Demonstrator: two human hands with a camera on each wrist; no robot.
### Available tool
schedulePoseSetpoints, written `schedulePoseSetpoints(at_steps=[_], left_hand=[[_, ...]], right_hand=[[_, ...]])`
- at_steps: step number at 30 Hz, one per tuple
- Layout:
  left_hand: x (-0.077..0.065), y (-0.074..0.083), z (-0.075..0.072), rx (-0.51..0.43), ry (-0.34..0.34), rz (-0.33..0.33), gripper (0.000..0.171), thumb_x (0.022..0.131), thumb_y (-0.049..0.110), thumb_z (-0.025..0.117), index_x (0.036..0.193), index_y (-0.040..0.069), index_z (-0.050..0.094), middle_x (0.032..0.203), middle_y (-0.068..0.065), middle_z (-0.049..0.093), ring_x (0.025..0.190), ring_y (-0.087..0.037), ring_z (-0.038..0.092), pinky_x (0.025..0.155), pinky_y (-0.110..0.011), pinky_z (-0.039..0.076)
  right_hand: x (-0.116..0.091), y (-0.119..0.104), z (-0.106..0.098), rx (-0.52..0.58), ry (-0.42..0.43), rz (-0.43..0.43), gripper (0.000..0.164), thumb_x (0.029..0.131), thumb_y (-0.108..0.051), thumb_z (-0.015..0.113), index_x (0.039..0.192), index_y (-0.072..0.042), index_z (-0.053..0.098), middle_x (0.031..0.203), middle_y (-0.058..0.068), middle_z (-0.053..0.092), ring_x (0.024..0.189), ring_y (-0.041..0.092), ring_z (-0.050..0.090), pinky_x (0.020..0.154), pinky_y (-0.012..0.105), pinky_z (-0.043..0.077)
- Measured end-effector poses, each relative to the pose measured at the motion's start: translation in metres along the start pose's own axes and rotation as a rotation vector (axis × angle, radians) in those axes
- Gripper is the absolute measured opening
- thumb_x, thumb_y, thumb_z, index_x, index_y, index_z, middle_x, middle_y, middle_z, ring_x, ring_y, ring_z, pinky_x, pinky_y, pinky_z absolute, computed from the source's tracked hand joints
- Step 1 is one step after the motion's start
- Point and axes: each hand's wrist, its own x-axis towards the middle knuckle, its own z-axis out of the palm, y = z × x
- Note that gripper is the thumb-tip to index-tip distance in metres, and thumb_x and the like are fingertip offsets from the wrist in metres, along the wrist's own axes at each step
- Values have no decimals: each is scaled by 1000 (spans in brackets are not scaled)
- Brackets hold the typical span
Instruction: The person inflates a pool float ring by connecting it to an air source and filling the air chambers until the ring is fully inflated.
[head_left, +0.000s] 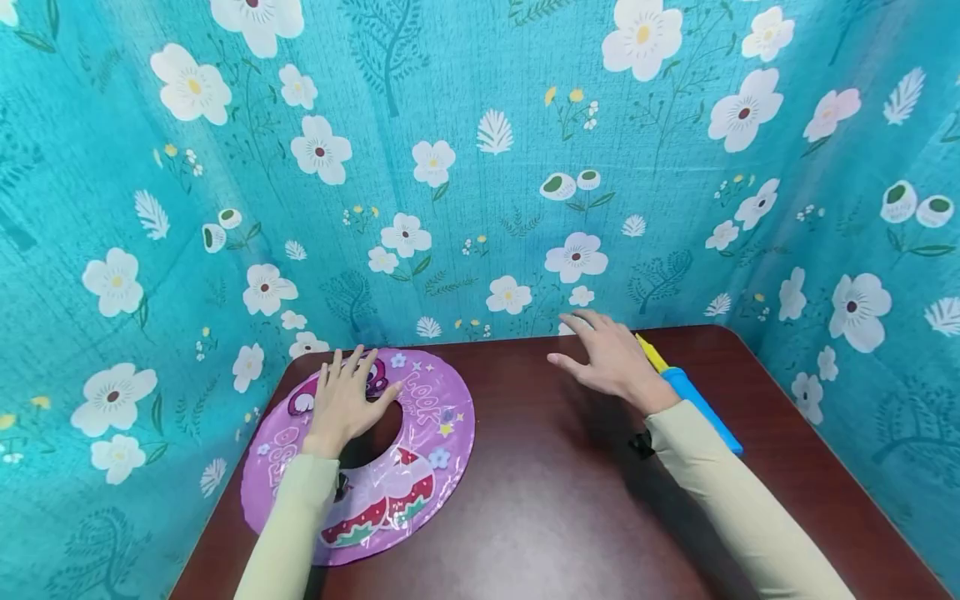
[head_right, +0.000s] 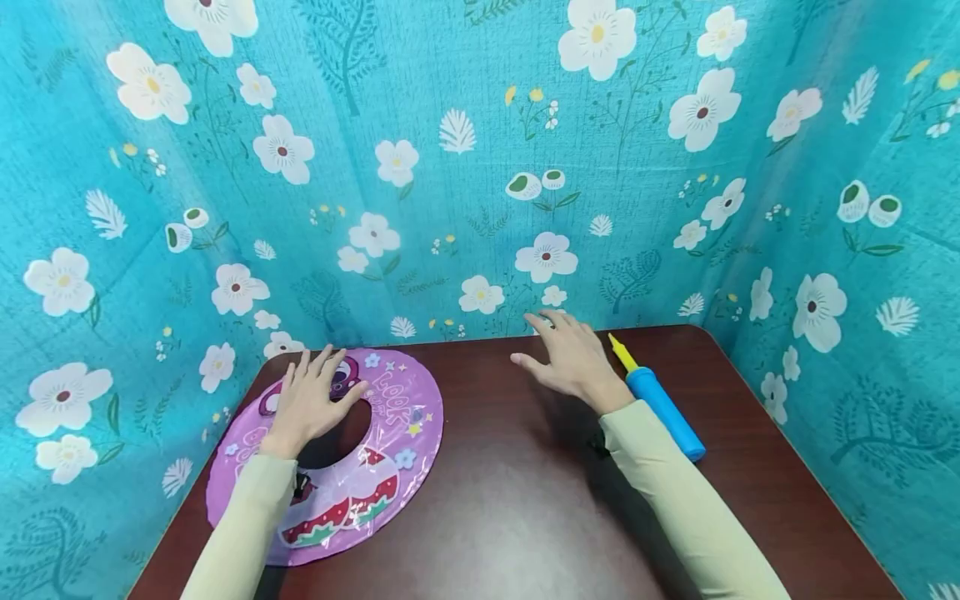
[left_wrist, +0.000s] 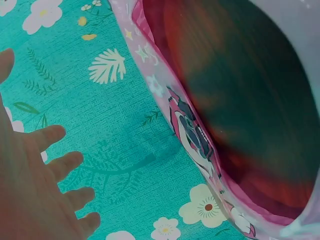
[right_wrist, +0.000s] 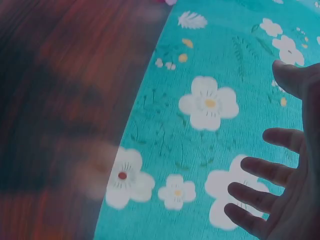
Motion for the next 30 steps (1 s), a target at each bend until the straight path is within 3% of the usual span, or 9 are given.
schedulePoseSetpoints(at_steps=[4,15,23,30], left_hand=[[-4,0,2,-14,5,3,92,96,70,59,165,12,40,173,-21,31,162,-52,12,130,-68,4],[-10,10,14,-35,32,50,87,94,64,65,160,10,48,167,-22,41,159,-50,25,129,-67,12],[-10,18,19,-73,-12,80,86,95,65,64,158,7,49,164,-21,46,153,-49,37,123,-73,26],[-14,24,25,-132,-53,101,82,97,60,65,157,5,50,161,-22,49,154,-48,39,126,-67,27]], right_hand=[[7,-12,10,23,-1,-29,81,99,-62,64,162,-14,45,163,19,45,147,46,45,120,71,33],[20,-42,36,67,15,-86,68,104,-58,60,154,-12,56,152,15,57,139,39,57,115,61,45],[29,-65,52,39,19,-131,61,106,-52,60,151,-12,60,148,14,61,136,36,60,111,59,48],[32,-81,65,58,-17,-156,56,105,-48,64,144,-9,65,143,14,65,130,34,64,109,55,52]])
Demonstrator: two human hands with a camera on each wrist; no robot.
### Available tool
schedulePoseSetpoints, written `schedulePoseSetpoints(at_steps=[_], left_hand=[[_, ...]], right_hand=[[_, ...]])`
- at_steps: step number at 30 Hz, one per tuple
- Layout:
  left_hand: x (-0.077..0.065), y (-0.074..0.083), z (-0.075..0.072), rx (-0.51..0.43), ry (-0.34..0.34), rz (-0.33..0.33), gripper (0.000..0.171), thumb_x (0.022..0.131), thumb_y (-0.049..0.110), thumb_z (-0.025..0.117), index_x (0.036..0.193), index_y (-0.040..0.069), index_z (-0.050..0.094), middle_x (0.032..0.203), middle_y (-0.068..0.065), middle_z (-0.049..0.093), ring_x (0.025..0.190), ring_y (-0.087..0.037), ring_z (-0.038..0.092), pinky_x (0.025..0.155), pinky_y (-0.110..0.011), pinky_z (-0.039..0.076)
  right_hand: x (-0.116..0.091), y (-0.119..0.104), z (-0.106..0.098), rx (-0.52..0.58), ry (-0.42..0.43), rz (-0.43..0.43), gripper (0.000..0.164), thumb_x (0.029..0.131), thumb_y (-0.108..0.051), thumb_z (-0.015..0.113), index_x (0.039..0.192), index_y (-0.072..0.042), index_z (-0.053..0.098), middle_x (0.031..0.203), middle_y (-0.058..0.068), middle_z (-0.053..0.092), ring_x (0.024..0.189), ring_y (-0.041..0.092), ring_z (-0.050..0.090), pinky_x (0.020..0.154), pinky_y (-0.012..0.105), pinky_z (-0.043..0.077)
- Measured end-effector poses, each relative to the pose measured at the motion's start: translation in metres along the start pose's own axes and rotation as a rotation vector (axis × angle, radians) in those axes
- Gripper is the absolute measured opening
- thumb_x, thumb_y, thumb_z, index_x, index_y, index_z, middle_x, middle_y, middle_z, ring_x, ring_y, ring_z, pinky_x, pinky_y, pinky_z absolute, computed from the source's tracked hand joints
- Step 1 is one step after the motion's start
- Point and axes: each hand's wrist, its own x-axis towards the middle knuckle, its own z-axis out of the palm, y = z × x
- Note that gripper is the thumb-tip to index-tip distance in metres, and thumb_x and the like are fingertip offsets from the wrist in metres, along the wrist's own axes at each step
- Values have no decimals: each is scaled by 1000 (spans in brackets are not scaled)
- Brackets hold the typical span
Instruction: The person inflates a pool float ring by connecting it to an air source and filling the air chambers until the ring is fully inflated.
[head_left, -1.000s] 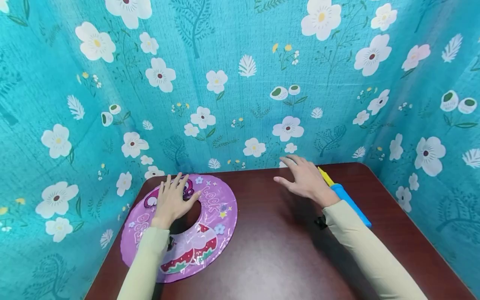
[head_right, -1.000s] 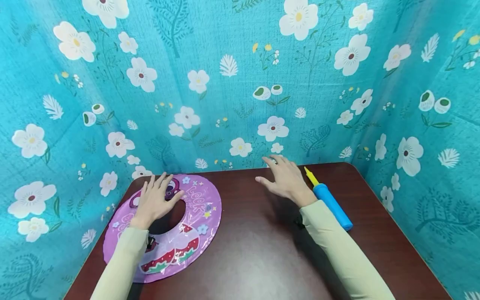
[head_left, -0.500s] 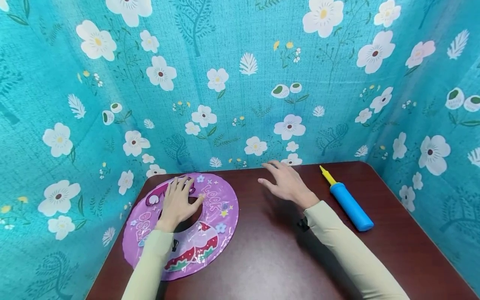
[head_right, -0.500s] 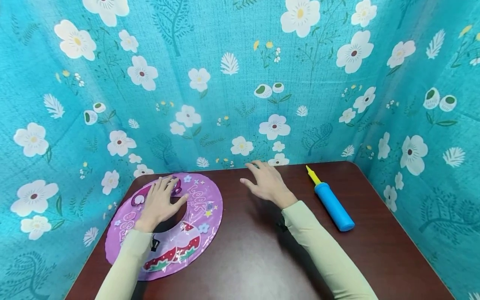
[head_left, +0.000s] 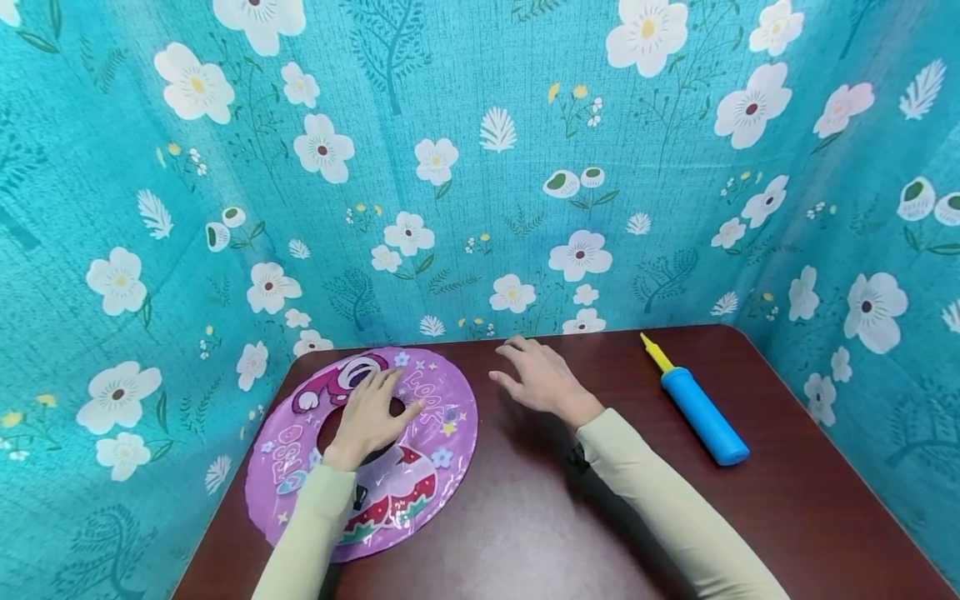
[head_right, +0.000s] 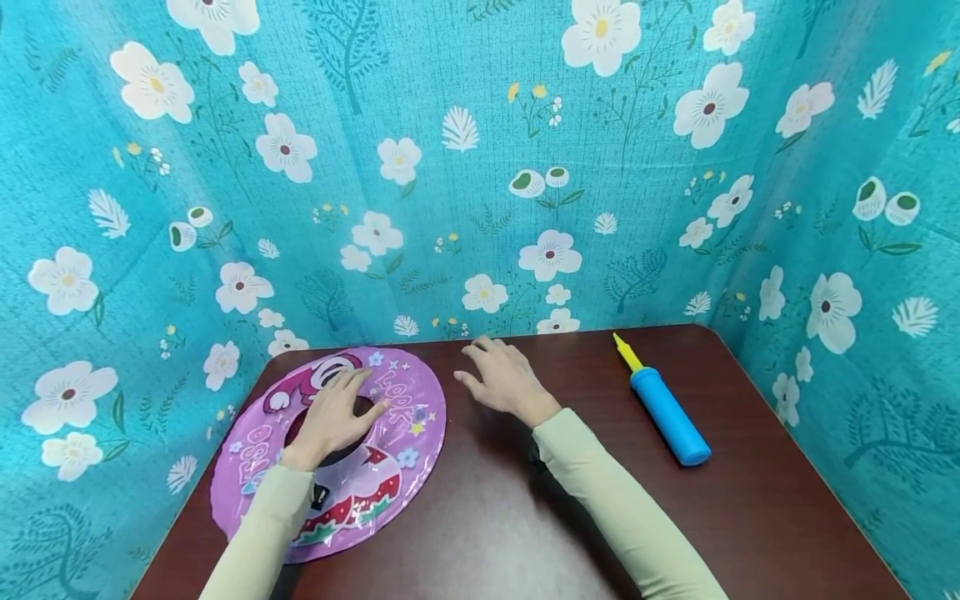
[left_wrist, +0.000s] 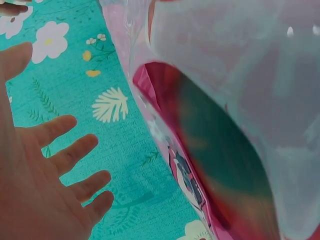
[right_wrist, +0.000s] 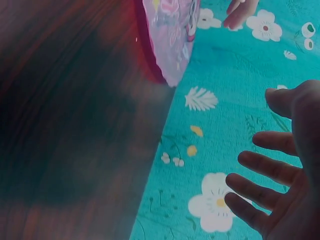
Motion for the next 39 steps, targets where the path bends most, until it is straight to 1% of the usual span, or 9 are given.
schedulePoseSetpoints(at_steps=[5,10,17,24,28,32,35,37,39], left_hand=[[-3,3,4,-35,-11,3,76,99,56,66,154,5,53,158,-23,52,152,-47,42,125,-68,27],[-3,5,11,-36,-29,20,75,98,52,69,153,3,54,157,-23,54,151,-46,44,124,-67,29],[-3,9,17,-44,-54,25,72,95,44,74,153,4,54,156,-21,55,150,-47,44,123,-68,32],[-1,15,21,-74,-100,12,71,95,39,78,152,4,55,157,-19,54,152,-44,43,127,-64,28],[-1,20,24,-105,-104,20,65,94,34,80,149,4,58,154,-18,57,150,-41,46,125,-61,32],[-1,25,27,-135,-93,26,62,94,31,80,146,5,60,150,-17,60,147,-40,49,122,-59,38],[0,28,29,-136,-78,46,60,94,29,80,145,3,61,148,-18,61,143,-41,51,121,-58,42],[1,29,32,-131,-67,66,59,94,28,80,143,1,61,145,-20,63,141,-42,53,119,-57,43],[2,29,35,-107,-65,80,59,95,28,79,142,-1,61,144,-21,63,140,-42,53,121,-57,41]], right_hand=[[5,-7,12,81,-27,-2,50,103,-42,70,141,-9,67,138,10,68,127,29,67,106,51,55],[8,-14,23,156,-51,6,46,103,-37,72,138,-8,69,134,9,70,123,26,68,105,46,57],[11,-23,34,231,-67,2,39,102,-29,73,134,-6,71,130,11,72,121,27,69,105,44,57],[14,-30,45,302,-98,-28,35,102,-24,73,132,-5,72,126,14,73,118,31,70,104,46,58],[16,-33,53,320,-103,-49,32,102,-18,72,130,-3,73,123,16,74,115,30,71,103,46,58],[17,-37,60,329,-119,-67,32,102,-13,71,131,1,71,122,17,74,111,29,72,98,43,60],[19,-40,65,352,-135,-79,32,101,-10,72,130,4,71,120,20,74,105,30,73,92,41,62],[20,-42,69,350,-137,-88,30,100,-9,73,127,4,72,118,19,74,103,29,73,90,39,62],[21,-44,73,340,-132,-97,28,99,-7,73,125,4,73,116,17,75,102,27,74,89,37,63]])
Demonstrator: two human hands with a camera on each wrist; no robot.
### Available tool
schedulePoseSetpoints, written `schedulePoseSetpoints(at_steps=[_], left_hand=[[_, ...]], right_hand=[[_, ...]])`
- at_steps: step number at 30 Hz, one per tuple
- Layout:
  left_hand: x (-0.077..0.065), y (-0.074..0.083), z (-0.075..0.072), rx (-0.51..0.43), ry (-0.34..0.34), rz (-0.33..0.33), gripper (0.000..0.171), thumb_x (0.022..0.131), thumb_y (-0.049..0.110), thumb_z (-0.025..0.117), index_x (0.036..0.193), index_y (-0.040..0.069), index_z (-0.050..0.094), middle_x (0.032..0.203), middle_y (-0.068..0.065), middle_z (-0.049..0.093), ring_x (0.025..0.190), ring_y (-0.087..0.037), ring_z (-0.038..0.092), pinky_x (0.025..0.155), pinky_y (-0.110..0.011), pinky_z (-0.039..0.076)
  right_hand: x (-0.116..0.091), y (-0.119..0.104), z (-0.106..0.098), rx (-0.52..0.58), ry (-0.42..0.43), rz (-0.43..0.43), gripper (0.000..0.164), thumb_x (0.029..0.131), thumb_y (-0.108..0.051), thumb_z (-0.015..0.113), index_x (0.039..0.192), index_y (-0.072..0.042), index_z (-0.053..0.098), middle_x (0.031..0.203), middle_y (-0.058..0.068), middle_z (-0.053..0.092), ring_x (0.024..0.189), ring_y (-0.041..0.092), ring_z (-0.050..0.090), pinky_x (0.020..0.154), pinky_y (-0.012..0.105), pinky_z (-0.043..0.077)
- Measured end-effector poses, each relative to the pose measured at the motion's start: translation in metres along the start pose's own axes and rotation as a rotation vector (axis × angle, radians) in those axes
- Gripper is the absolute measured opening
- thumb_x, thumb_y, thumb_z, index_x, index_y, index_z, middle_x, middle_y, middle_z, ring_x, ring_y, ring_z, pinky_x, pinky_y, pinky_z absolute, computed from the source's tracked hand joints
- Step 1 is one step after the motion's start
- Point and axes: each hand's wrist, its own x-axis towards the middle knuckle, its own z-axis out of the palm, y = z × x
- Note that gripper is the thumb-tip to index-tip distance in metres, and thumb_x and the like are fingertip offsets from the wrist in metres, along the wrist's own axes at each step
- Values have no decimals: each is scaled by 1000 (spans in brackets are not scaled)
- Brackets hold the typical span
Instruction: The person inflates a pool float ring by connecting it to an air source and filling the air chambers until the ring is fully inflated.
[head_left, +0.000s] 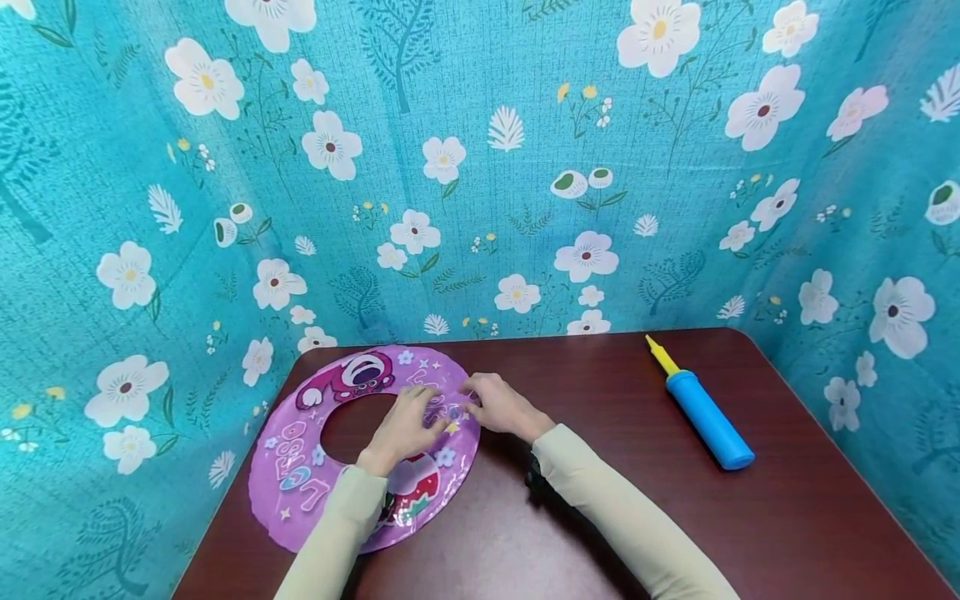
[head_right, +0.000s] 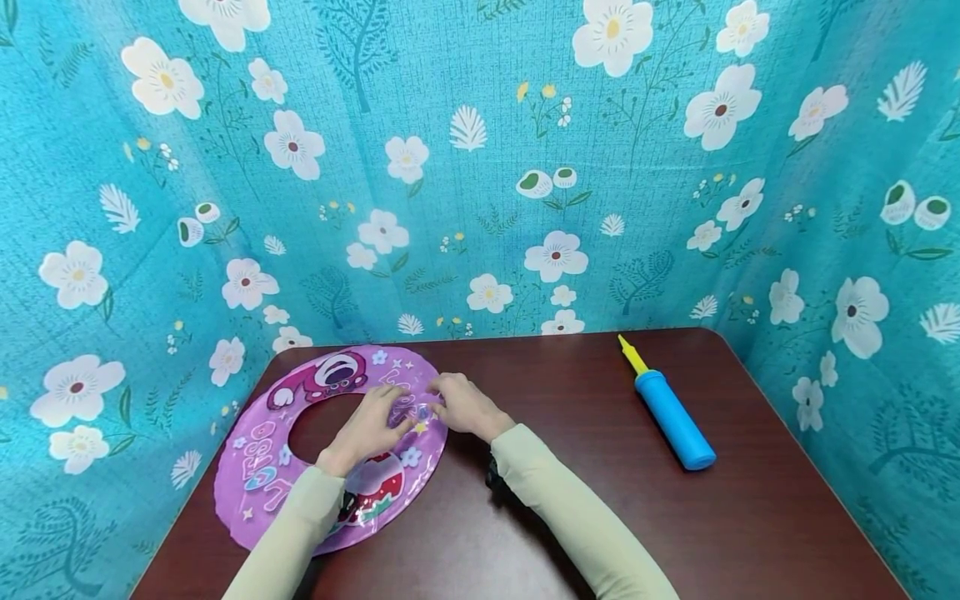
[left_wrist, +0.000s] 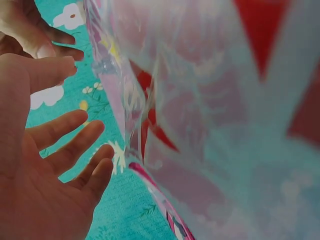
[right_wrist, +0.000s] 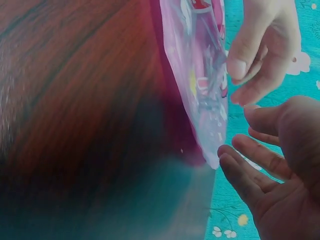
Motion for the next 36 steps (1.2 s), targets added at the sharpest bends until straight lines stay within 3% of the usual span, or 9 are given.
schedulePoseSetpoints(at_steps=[6,13,17,25,36], left_hand=[[2,1,6,25,10,7,52,95,25,78,136,-4,64,139,-23,65,138,-44,56,125,-64,31],[3,1,11,-46,-7,10,39,92,16,82,122,-4,69,115,-18,70,109,-35,65,106,-55,51],[4,1,14,-34,-22,-1,32,91,13,83,116,-3,71,110,-16,70,105,-33,63,102,-54,51],[7,1,22,-5,26,-10,21,88,11,83,103,-1,75,104,-15,69,101,-35,64,99,-53,51],[9,9,23,-1,49,-103,17,89,15,84,101,4,78,103,-12,69,98,-31,63,87,-50,56]], right_hand=[[4,-1,12,-6,18,-27,23,96,-3,75,118,4,76,109,15,77,97,23,75,87,36,63],[7,-5,22,30,14,3,17,96,-3,75,112,1,79,103,13,80,91,20,75,81,32,63],[10,-7,26,37,-9,38,11,97,-5,75,105,-4,82,96,7,81,84,12,73,76,25,60],[14,-6,32,0,-7,73,7,96,-7,77,97,-9,83,84,-2,78,72,4,61,67,21,55],[12,-1,32,37,38,48,13,95,-3,78,102,-10,86,97,3,83,88,13,75,77,27,61]])
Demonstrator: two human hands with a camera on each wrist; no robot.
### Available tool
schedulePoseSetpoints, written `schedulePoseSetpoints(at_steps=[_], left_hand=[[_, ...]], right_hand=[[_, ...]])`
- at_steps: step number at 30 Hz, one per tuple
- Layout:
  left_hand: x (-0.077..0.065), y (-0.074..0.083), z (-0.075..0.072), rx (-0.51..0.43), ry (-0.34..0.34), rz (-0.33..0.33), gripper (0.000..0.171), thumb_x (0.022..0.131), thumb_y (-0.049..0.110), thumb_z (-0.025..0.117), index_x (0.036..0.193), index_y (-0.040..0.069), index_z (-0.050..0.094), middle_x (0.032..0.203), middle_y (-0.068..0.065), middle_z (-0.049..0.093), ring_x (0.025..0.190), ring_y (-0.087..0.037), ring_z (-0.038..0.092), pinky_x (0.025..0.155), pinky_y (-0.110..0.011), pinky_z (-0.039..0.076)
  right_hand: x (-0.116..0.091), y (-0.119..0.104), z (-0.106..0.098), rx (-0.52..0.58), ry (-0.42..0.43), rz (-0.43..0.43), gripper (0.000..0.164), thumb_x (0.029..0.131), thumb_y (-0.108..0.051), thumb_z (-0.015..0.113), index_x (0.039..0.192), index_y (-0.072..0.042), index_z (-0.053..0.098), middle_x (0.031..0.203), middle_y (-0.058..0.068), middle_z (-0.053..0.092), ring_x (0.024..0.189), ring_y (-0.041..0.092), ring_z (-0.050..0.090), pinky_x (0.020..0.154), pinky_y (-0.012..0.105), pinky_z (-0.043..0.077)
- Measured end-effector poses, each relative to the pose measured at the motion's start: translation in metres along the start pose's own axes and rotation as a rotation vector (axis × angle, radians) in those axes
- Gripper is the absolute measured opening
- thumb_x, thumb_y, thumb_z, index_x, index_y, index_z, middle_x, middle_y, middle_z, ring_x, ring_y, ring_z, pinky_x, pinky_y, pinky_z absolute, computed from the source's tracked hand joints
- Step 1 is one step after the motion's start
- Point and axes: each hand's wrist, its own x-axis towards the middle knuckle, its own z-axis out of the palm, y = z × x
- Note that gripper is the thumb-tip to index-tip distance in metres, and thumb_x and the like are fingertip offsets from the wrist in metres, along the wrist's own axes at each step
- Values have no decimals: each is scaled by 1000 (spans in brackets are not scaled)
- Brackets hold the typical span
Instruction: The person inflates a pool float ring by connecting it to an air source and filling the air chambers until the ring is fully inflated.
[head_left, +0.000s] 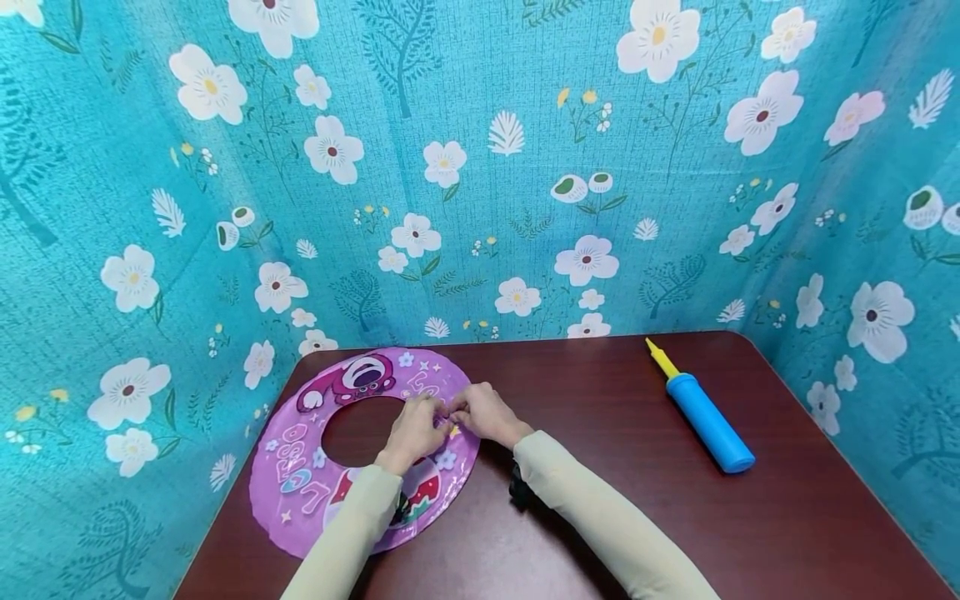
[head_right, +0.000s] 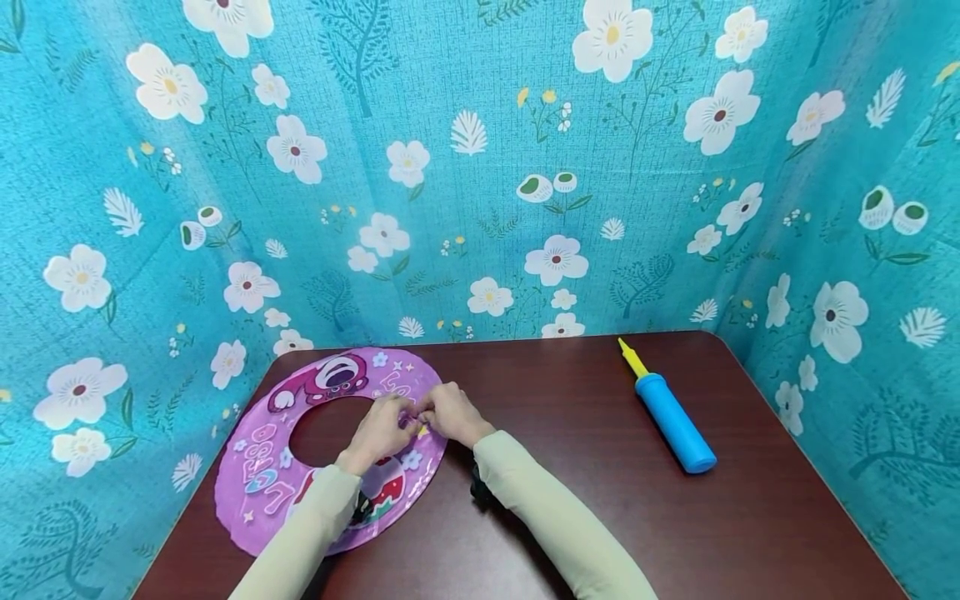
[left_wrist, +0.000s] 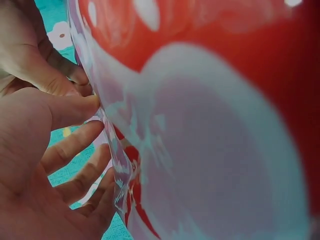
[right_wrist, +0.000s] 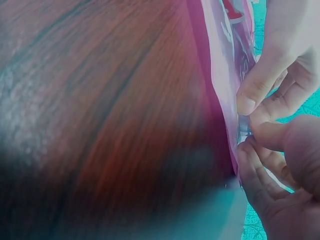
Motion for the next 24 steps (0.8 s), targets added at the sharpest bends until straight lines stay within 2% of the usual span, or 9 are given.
schedulePoseSetpoints(at_steps=[6,12,14,20,24], left_hand=[[2,2,0,15,-16,-49,18,91,19,84,104,6,79,106,-10,69,99,-29,63,87,-49,59],[5,2,1,-25,-45,-103,16,91,18,85,102,8,81,102,-8,72,90,-22,62,81,-43,58],[6,3,1,-33,-45,-123,14,90,18,86,101,9,82,102,-7,74,88,-20,63,78,-42,58],[10,4,1,-56,-52,-199,12,88,19,87,97,12,84,103,-6,77,88,-20,64,79,-43,58],[12,2,2,-61,-55,-208,9,87,20,88,92,13,83,98,-4,76,85,-19,62,77,-41,57]], right_hand=[[-1,5,0,26,1,25,13,96,-5,78,104,-11,86,99,2,83,91,12,75,80,28,62],[-1,5,1,43,-21,65,14,99,-6,75,105,-11,86,101,2,83,89,11,74,81,27,62],[-2,5,1,43,-20,66,14,99,-5,75,105,-10,86,101,2,83,89,12,74,81,28,62],[-2,6,1,18,-10,58,12,99,-8,76,105,-11,86,99,1,83,83,7,70,78,25,60],[-2,6,0,14,-11,54,11,99,-9,76,103,-11,86,97,1,83,80,6,67,76,25,60]])
